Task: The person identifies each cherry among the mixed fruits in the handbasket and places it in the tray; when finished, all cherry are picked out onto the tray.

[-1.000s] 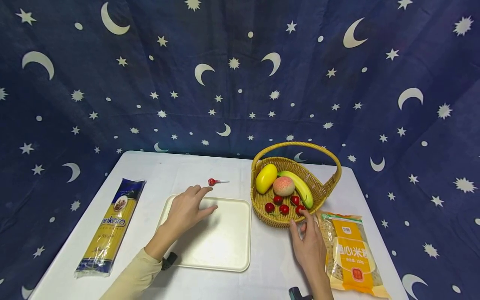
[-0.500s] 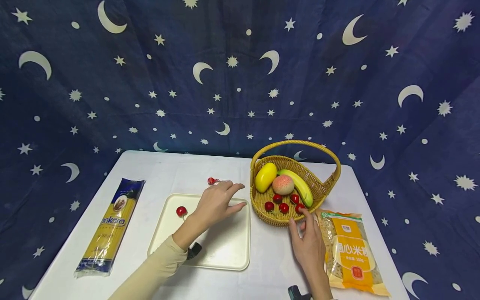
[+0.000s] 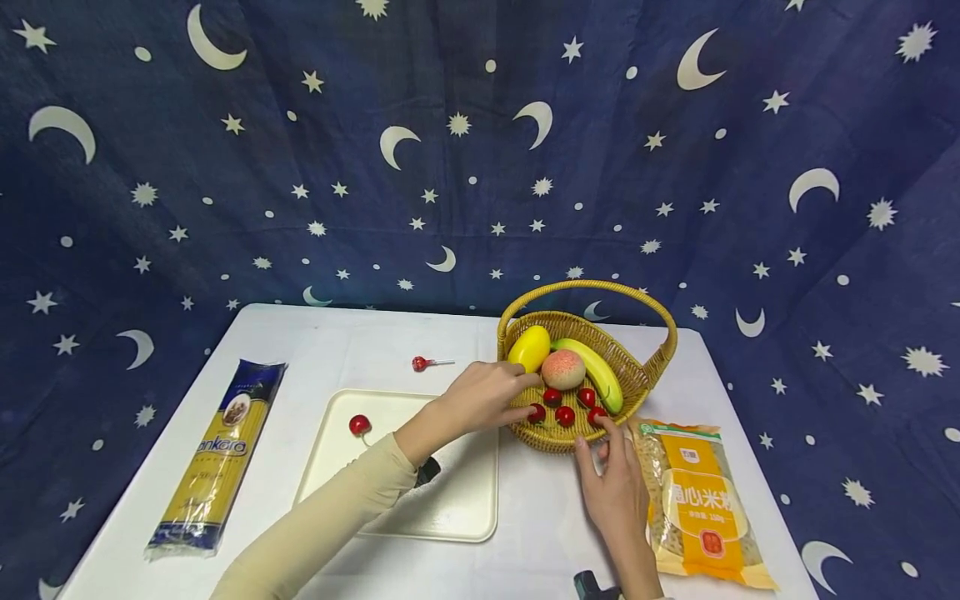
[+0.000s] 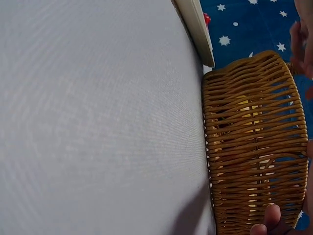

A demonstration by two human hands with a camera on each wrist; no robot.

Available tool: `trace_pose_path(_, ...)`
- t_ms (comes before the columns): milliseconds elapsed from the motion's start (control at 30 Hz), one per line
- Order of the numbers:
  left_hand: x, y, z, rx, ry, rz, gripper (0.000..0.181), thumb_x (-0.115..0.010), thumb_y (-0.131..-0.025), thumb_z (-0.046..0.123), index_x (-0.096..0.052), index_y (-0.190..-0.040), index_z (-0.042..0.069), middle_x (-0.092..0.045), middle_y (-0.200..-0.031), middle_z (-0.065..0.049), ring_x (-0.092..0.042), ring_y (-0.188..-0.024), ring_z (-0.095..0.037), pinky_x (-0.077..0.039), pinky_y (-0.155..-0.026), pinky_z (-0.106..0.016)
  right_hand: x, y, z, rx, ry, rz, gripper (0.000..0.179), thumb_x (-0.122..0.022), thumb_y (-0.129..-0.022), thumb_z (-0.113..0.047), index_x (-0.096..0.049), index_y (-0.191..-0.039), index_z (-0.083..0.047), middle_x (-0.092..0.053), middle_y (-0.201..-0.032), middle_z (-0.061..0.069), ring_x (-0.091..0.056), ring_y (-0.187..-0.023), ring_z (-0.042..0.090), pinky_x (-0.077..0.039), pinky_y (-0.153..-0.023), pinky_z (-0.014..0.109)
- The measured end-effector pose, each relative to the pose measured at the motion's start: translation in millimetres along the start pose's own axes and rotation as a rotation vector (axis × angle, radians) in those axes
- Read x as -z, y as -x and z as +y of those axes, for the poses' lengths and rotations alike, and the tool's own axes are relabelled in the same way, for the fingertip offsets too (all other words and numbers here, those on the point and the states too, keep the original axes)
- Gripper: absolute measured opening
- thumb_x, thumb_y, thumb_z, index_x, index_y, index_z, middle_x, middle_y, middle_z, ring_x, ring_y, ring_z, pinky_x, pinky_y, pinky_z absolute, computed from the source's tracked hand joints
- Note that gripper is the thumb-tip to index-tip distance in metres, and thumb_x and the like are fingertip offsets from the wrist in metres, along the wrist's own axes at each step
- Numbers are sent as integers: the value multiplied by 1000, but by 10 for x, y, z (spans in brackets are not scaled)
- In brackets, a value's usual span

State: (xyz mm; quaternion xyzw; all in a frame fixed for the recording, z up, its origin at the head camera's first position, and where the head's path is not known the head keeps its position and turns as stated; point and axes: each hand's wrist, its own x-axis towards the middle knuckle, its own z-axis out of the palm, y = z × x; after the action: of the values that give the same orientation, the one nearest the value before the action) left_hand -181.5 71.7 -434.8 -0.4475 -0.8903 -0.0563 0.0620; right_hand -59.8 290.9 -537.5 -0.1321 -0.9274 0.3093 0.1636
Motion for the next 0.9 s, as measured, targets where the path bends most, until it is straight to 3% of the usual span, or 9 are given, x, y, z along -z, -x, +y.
trace_pose_path(233, 45, -352, 36, -61, 65, -244, 36, -77, -98, 41, -73, -131, 28, -79, -109, 9, -70, -89, -9, -59, -79, -29, 12, 11, 6, -9, -1, -10, 43, -64, -106, -39, -57, -146, -25, -53, -93, 0, -42, -73, 7, -32, -60, 26)
trace_pose_path(533, -39, -729, 53, -58, -49, -480, 25, -79, -97, 36, -76, -121, 31, -75, -112, 11, -64, -95, -8, -57, -89, -28, 18, 2, -8, -11, 4, -17, 43, -64, -106, -39, -57, -146, -25, -52, -94, -1, -42, -74, 9, -32, -61, 27)
trace_pose_path(733, -61, -835, 93, 33, -33, -646, 22, -81, -95, 34, -78, -116, 34, -74, -117, 13, -62, -99, -6, -55, -95, -24, 15, -1, -12, -23, 14, -34, 45, -63, -107, -42, -56, -148, -25, -52, -95, 1, -43, -74, 12, -32, -61, 27)
trace_pose_path(900, -131, -868, 167, 56, -65, -720, 24, -81, -95, 36, -77, -119, 37, -73, -121, 13, -60, -100, -5, -53, -94, -22, 27, 2, 0, -23, 6, -24, 45, -64, -106, -40, -56, -148, -25, -53, -95, 2, -43, -74, 11, -32, -60, 27)
